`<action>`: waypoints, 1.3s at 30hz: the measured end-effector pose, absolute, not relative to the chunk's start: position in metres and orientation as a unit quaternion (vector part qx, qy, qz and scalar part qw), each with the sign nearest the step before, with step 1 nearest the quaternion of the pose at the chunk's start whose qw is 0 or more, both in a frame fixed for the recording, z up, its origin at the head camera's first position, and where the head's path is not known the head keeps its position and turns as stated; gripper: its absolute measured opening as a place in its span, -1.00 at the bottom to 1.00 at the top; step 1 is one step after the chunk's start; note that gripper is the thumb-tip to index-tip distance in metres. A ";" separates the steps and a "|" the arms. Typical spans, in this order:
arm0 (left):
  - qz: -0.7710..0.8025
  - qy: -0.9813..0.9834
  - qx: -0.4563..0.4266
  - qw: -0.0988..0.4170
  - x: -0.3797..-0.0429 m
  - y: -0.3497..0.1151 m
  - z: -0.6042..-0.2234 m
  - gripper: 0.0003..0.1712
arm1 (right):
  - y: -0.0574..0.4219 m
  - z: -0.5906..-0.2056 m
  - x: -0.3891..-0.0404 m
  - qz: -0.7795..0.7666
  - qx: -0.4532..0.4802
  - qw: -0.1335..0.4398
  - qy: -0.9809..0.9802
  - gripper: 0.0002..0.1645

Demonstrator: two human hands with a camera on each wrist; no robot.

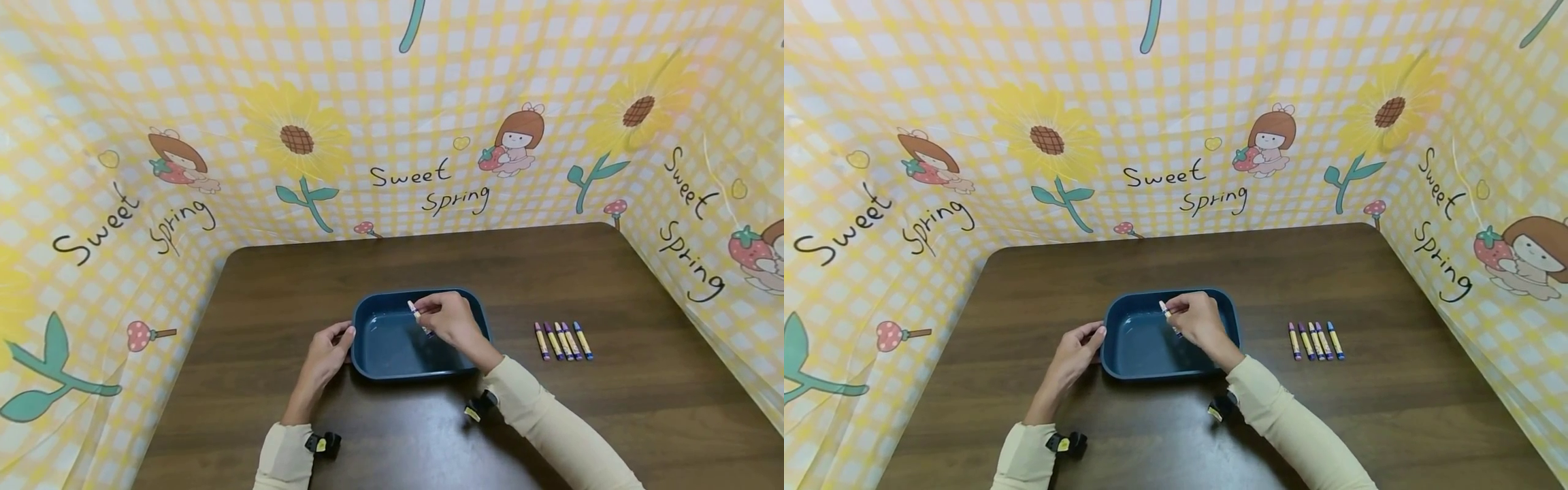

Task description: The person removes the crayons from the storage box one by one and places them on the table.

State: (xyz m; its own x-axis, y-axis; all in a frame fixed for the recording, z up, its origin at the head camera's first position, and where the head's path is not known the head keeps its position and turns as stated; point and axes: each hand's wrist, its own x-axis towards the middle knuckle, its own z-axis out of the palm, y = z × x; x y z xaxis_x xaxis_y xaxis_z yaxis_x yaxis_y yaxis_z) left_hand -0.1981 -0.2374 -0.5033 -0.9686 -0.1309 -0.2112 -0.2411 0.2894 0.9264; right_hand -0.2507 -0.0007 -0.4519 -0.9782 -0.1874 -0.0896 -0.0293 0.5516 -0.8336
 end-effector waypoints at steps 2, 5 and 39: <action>0.585 0.801 -0.114 0.048 -0.198 -0.237 -0.504 -0.56 | 0.006 -0.450 -0.250 -0.474 -0.058 0.082 0.875 -0.82; 0.588 0.800 -0.111 0.045 -0.198 -0.237 -0.505 -0.57 | 0.016 -0.446 -0.251 -0.481 -0.054 0.076 0.872 -0.81; 0.582 0.803 -0.118 0.048 -0.202 -0.236 -0.503 -0.56 | 0.155 -0.430 -0.262 -0.499 0.057 0.032 0.864 -0.64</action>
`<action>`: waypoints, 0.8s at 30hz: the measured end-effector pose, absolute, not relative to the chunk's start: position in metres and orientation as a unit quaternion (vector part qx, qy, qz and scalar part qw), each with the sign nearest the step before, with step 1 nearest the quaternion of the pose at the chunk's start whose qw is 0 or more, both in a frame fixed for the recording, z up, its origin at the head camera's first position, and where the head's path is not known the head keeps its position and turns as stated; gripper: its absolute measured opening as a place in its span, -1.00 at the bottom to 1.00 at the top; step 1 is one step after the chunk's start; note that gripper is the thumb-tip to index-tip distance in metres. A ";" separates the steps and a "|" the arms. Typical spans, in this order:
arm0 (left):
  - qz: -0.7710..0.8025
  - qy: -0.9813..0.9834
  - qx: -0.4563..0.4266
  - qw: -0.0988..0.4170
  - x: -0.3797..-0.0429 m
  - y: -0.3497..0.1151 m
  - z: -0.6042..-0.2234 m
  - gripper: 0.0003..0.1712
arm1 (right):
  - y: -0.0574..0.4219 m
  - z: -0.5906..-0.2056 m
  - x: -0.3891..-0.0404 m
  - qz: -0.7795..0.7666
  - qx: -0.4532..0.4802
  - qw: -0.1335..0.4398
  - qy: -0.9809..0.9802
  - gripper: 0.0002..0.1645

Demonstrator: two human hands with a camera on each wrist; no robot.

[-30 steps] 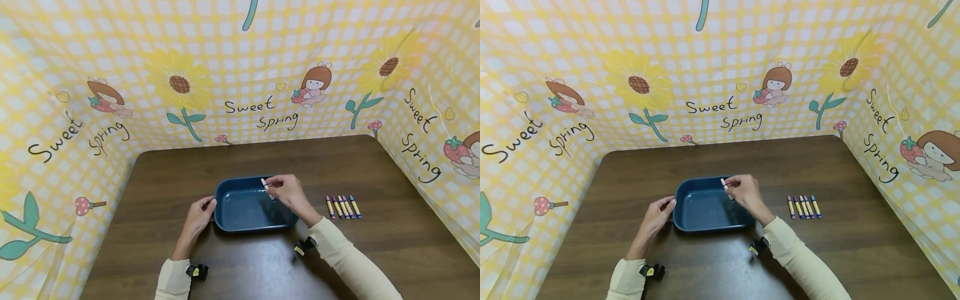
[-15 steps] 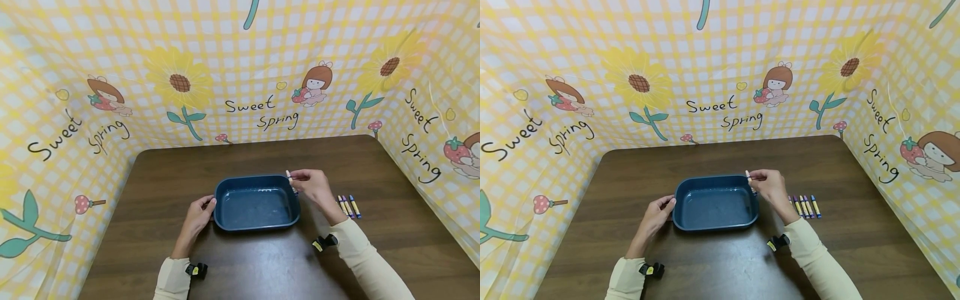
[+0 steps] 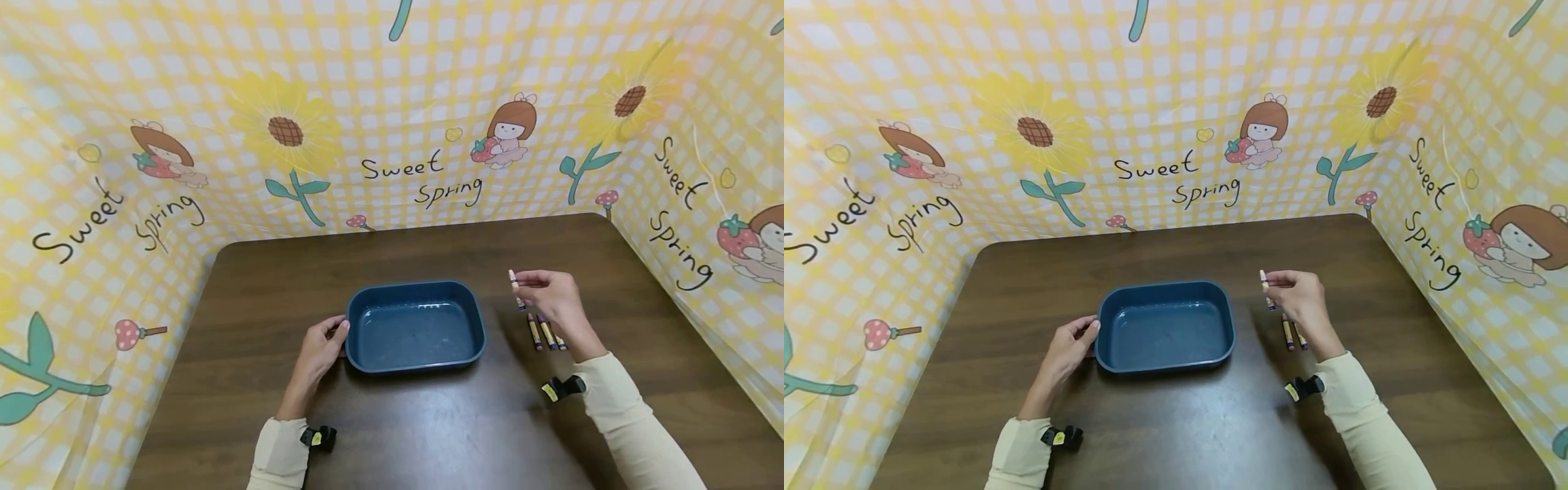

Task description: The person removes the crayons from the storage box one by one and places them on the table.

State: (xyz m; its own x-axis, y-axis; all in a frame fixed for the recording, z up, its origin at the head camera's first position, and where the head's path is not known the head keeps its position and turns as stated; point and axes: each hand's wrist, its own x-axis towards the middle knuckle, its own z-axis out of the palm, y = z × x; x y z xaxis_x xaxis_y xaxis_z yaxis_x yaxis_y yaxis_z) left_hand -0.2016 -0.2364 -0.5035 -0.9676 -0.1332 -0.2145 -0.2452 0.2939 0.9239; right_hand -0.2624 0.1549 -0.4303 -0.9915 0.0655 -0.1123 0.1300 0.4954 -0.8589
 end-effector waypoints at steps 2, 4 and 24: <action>0.580 0.804 -0.120 0.050 -0.202 -0.236 -0.502 -0.55 | 0.162 -0.432 -0.262 -0.505 0.059 0.027 0.861 -0.62; 0.578 0.805 -0.121 0.054 -0.202 -0.236 -0.502 -0.54 | 0.169 -0.433 -0.262 -0.508 0.064 0.028 0.858 -0.62; 0.599 0.793 -0.106 0.037 -0.203 -0.236 -0.505 -0.57 | 0.231 -0.464 -0.264 -0.520 0.090 0.044 0.848 -0.53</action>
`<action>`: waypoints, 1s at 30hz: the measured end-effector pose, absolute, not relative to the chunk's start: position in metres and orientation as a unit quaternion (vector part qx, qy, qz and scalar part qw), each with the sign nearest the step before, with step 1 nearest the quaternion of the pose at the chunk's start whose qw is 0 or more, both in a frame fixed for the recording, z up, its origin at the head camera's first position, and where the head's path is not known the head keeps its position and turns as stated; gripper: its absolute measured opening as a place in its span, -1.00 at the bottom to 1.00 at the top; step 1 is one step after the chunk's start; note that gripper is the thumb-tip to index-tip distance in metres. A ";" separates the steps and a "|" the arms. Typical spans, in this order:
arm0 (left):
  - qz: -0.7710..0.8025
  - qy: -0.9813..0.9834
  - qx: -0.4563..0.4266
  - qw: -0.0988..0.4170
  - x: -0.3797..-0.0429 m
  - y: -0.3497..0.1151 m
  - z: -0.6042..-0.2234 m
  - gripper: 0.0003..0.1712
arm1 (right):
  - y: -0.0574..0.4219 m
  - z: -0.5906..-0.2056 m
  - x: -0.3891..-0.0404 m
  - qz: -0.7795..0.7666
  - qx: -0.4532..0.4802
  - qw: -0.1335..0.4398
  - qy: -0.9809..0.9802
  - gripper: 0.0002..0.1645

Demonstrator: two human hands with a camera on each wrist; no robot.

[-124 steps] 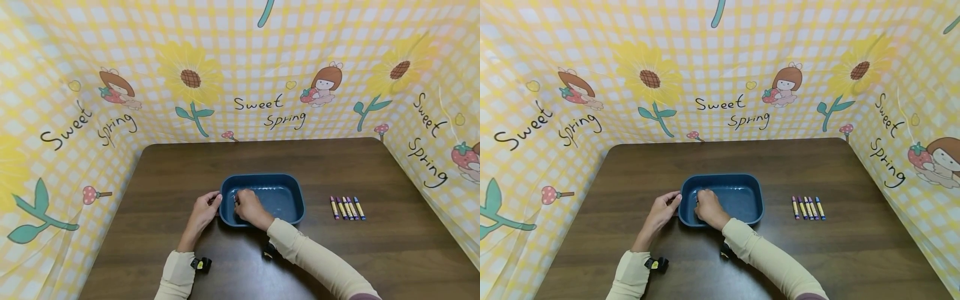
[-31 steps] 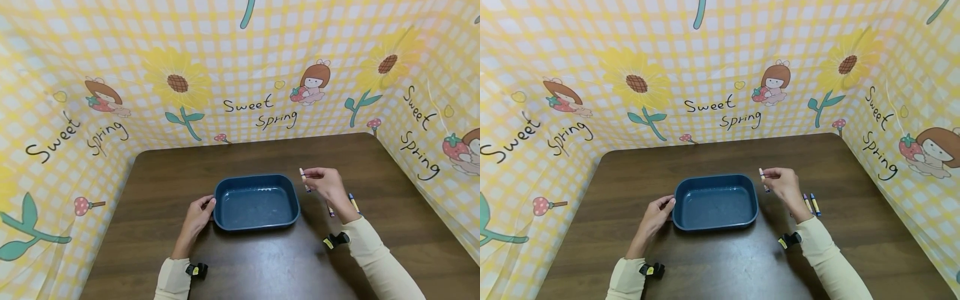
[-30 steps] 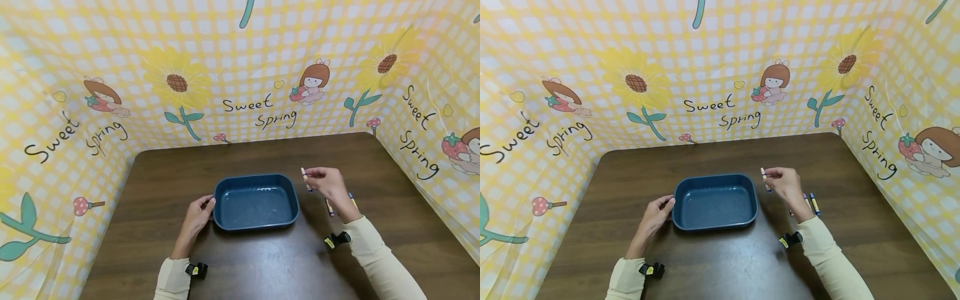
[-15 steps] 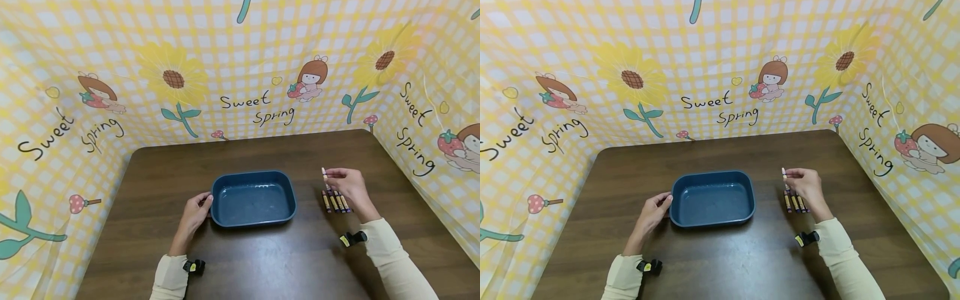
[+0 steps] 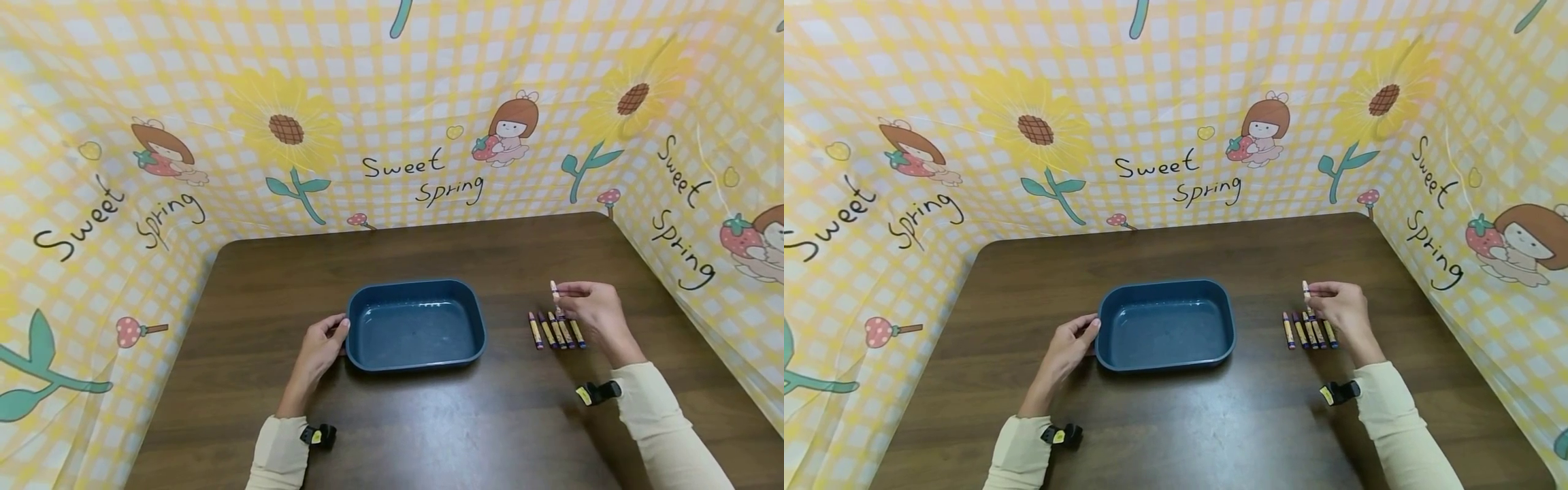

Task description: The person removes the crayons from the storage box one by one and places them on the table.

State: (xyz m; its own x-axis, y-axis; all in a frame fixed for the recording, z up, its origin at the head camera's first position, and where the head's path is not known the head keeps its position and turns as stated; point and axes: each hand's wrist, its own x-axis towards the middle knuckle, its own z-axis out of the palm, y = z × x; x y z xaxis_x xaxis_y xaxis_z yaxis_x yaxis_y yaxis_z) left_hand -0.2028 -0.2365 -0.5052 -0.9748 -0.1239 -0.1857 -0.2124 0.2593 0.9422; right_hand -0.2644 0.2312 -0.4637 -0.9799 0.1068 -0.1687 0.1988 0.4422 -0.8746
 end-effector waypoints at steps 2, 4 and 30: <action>0.600 0.792 -0.108 0.040 -0.203 -0.236 -0.505 -0.57 | 0.231 -0.457 -0.260 -0.508 0.090 0.043 0.856 -0.50; 0.601 0.791 -0.108 0.041 -0.203 -0.236 -0.505 -0.57 | 0.234 -0.455 -0.258 -0.512 0.095 0.044 0.853 -0.51; 0.585 0.802 -0.110 0.048 -0.201 -0.237 -0.503 -0.57 | 0.266 -0.478 -0.247 -0.404 0.156 0.038 0.901 -0.60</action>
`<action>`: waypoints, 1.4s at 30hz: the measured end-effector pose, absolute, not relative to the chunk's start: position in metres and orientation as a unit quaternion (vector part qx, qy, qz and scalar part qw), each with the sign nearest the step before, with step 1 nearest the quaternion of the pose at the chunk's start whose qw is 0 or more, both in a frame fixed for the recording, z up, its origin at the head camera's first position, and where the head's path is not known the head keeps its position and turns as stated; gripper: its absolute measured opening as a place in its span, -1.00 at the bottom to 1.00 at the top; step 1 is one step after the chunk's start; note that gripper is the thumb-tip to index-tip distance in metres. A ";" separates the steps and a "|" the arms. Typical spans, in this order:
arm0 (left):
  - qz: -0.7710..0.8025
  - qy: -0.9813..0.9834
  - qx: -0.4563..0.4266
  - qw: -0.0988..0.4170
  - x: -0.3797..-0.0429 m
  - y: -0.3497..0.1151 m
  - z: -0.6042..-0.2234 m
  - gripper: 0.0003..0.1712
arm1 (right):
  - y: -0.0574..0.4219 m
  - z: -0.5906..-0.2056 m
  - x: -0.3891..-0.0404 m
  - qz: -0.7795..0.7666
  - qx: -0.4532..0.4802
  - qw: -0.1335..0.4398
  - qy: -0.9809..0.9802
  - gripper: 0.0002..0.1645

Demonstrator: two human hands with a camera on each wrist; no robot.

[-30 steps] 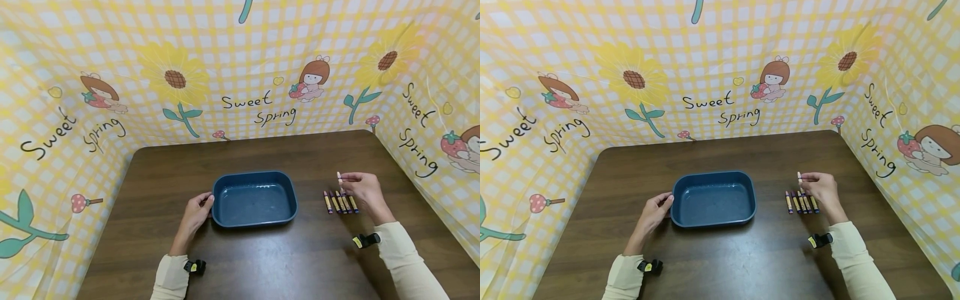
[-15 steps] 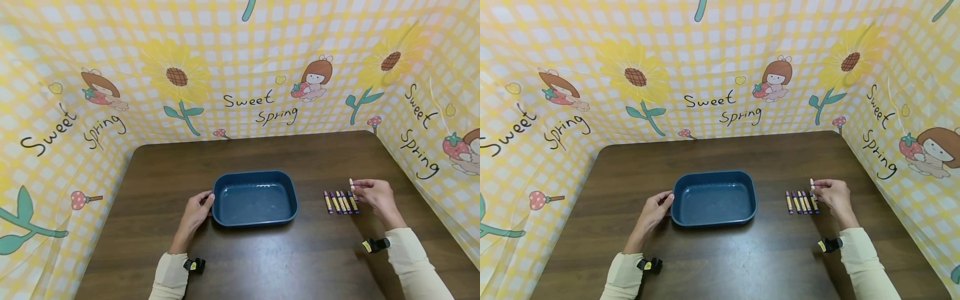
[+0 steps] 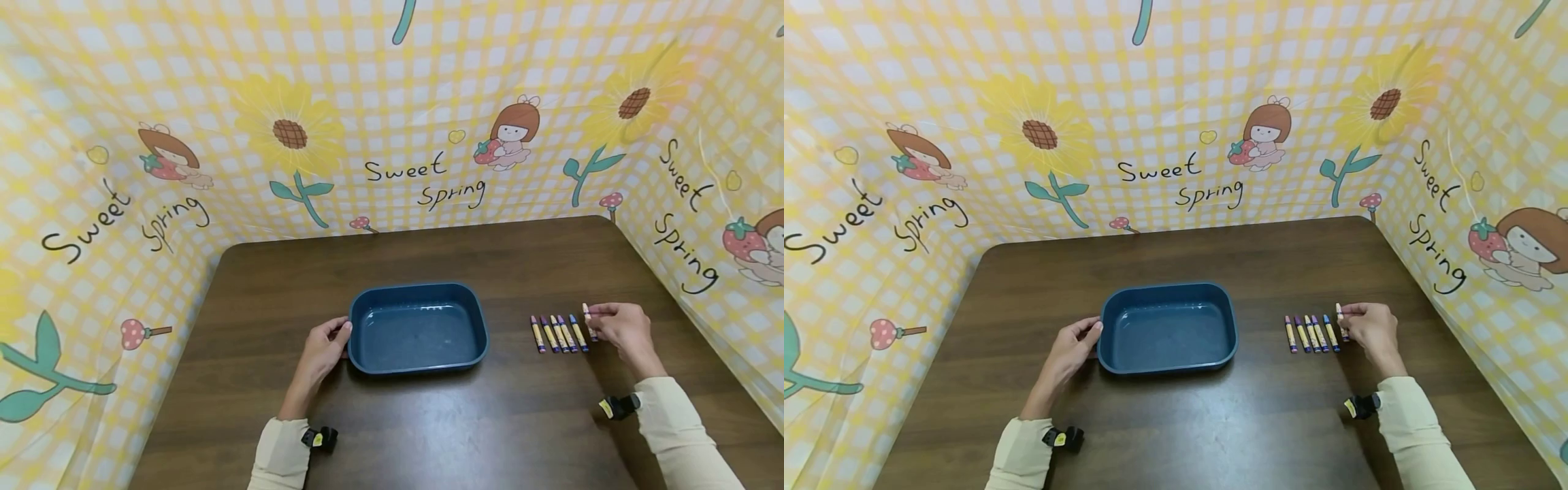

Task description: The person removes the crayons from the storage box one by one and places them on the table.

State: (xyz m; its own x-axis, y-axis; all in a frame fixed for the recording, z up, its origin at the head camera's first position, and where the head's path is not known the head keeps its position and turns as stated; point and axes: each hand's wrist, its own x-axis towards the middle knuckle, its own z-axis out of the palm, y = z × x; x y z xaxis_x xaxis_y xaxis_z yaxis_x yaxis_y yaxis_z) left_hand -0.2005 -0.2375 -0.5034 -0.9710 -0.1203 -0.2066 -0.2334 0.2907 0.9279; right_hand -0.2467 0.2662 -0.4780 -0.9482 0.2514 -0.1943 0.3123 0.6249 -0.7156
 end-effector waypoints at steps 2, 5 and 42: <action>0.585 0.801 -0.114 0.051 -0.199 -0.238 -0.504 -0.56 | 0.268 -0.482 -0.246 -0.392 0.158 0.038 0.906 -0.61; 0.582 0.803 -0.116 0.053 -0.199 -0.238 -0.504 -0.55 | 0.270 -0.488 -0.246 -0.371 0.156 0.038 0.915 -0.65; 0.561 0.819 -0.112 0.048 -0.201 -0.237 -0.502 -0.57 | 0.258 -0.492 -0.241 -0.257 0.050 -0.040 0.964 -0.77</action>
